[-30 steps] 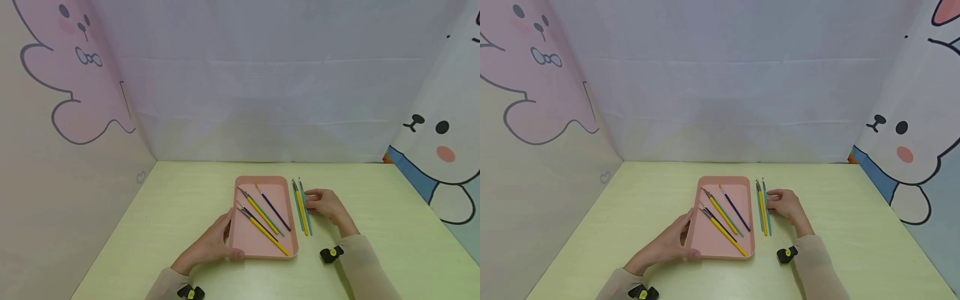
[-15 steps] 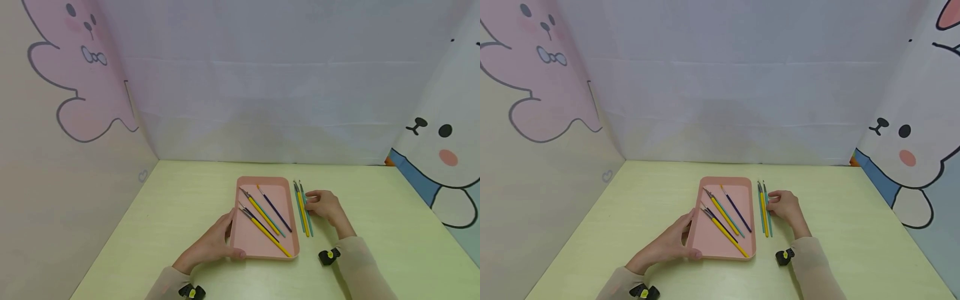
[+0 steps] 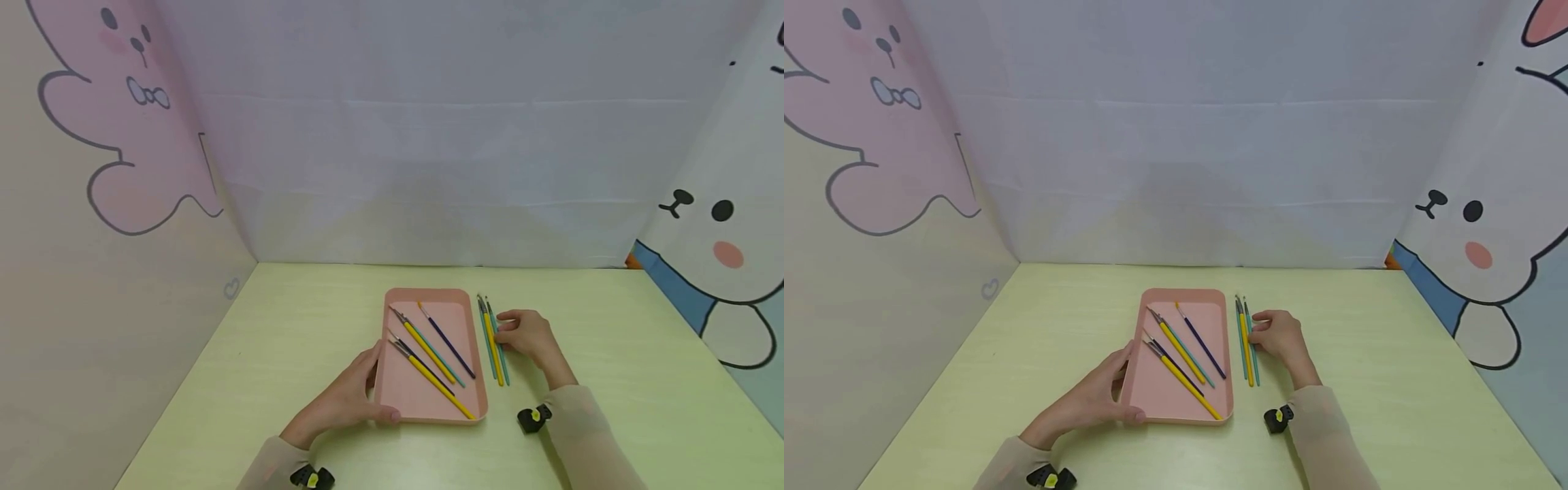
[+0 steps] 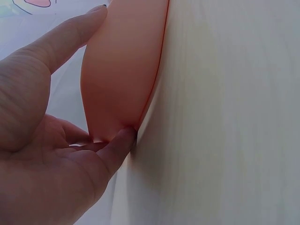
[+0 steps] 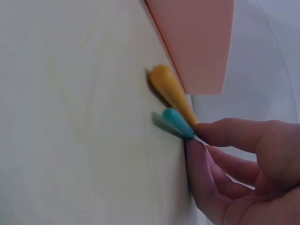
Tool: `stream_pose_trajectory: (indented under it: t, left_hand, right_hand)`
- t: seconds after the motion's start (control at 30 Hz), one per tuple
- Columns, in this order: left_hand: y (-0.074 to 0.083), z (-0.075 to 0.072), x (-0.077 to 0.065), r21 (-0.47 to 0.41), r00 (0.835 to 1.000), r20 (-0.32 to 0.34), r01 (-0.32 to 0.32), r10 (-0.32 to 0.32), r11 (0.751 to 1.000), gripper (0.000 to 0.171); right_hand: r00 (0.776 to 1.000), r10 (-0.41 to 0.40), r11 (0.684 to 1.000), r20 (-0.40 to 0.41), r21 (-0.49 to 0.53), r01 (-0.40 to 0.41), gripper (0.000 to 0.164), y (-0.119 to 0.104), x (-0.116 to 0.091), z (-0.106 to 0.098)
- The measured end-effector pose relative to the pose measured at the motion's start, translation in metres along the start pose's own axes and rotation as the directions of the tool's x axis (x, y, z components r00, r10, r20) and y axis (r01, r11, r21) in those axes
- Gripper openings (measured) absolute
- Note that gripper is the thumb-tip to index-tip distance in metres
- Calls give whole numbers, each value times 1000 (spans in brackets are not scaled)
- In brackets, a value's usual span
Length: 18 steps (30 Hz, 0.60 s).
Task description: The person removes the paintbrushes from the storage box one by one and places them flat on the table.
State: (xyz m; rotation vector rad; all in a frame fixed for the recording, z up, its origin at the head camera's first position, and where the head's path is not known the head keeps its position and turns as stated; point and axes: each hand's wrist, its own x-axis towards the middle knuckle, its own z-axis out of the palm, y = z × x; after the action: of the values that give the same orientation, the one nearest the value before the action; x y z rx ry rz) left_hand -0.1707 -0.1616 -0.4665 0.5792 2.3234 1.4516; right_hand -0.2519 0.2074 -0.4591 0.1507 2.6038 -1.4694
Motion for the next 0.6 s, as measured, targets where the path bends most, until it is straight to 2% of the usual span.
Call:
stream_pose_trajectory:
  t: [0.47,0.6]
  left_hand:
    - [-3,0,1,-7,1000,6,-7,7,1000,131]
    - [-2,0,1,-4,1000,4,-6,6,1000,131]
  right_hand:
    - [1000,-6,1000,27,-17,7,55,1,1,-3]
    - [999,-15,998,32,-60,17,57,-1,-1,-6]
